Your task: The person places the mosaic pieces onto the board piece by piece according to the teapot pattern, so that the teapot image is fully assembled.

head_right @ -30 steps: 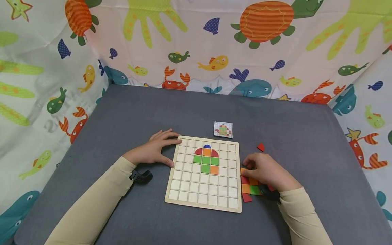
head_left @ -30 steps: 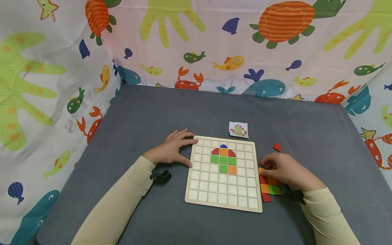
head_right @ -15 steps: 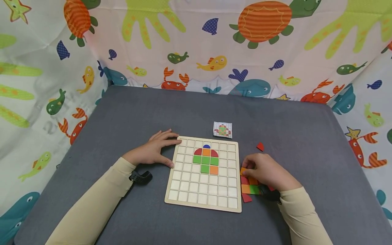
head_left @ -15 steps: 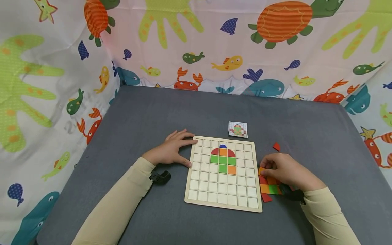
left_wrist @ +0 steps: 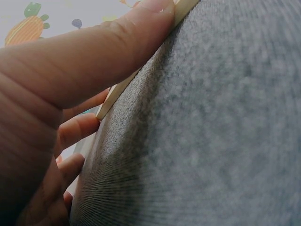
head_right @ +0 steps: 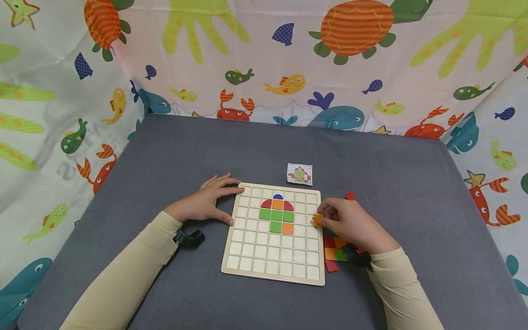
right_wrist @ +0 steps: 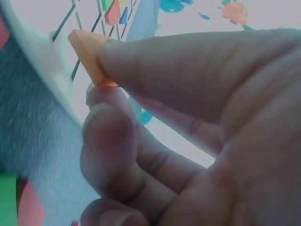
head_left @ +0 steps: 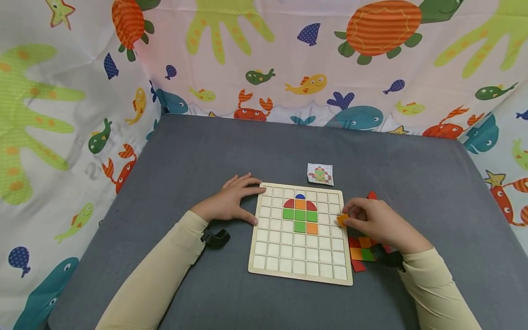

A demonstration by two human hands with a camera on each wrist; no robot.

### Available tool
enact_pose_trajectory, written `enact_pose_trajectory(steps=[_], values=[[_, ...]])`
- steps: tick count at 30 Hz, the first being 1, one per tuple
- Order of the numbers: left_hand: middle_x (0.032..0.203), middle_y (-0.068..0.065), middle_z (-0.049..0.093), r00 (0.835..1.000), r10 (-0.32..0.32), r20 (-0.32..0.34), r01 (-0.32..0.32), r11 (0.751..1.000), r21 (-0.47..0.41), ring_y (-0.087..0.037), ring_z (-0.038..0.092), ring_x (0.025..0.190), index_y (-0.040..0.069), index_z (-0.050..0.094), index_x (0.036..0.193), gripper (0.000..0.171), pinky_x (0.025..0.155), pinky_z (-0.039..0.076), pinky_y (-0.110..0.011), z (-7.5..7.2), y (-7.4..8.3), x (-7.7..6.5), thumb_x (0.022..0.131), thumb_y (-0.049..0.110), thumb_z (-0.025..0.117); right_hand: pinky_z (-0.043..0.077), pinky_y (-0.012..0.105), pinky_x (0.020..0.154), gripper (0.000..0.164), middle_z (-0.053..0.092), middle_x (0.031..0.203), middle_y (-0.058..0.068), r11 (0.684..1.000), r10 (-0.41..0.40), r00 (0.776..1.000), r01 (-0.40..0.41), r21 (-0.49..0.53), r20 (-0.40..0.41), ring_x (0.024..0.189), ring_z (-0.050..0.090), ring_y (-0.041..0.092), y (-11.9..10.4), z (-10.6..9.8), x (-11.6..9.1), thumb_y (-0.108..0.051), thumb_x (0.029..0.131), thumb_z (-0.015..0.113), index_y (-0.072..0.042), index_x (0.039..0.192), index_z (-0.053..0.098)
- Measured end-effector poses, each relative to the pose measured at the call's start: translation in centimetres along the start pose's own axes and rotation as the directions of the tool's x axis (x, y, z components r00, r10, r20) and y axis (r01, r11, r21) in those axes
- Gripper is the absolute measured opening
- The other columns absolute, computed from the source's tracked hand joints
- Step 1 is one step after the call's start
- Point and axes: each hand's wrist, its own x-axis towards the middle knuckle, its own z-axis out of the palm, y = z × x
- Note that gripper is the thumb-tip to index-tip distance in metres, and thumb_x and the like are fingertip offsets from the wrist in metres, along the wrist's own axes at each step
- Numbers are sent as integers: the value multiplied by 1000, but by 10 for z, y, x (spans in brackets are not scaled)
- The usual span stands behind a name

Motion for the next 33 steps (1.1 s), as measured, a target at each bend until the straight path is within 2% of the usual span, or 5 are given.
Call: enact_pose_trajectory(steps=[9, 18, 27, 33], values=[[168, -5, 34, 1000, -2, 0, 2, 1000, 3, -29, 10, 163, 20, 50, 159, 96, 131, -1, -53, 1, 0, 0, 78, 51, 91, 52, 28, 63, 5, 70, 85, -5, 999, -34, 999, 34, 10, 39, 71, 60, 12, -21, 10, 18, -15, 97, 76, -16, 96, 71], [168, -5, 35, 1000, 3, -3, -3, 1000, -1, -30, 10, 163, 20, 50, 159, 96, 131, -2, -54, 0, 0, 0, 77, 51, 92, 52, 29, 67, 5, 69, 83, -7, 995, -102, 992, 101, 15, 70, 76, 61, 10, -39, 23, 37, -13, 95, 75, -16, 92, 72], [168, -5, 34, 1000, 3, 4, -3, 1000, -4, -30, 10, 163, 20, 50, 159, 96, 131, -2, -54, -1, 0, 1, 78, 50, 91, 51, 28, 68, 7, 69, 81, -10, 987, -157, 980, 153, 46, 120, 75, 61, 10, -60, 38, 50, -14, 95, 75, -18, 90, 71], [168, -5, 35, 1000, -5, 7, 5, 1000, -2, -30, 10, 163, 20, 50, 159, 96, 131, -2, -54, -1, 1, 1, 78, 51, 92, 49, 26, 65, 10, 69, 78, -11, 978, -206, 971, 199, 69, 121, 69, 59, 7, -69, 48, 59, -13, 94, 75, -17, 87, 70]])
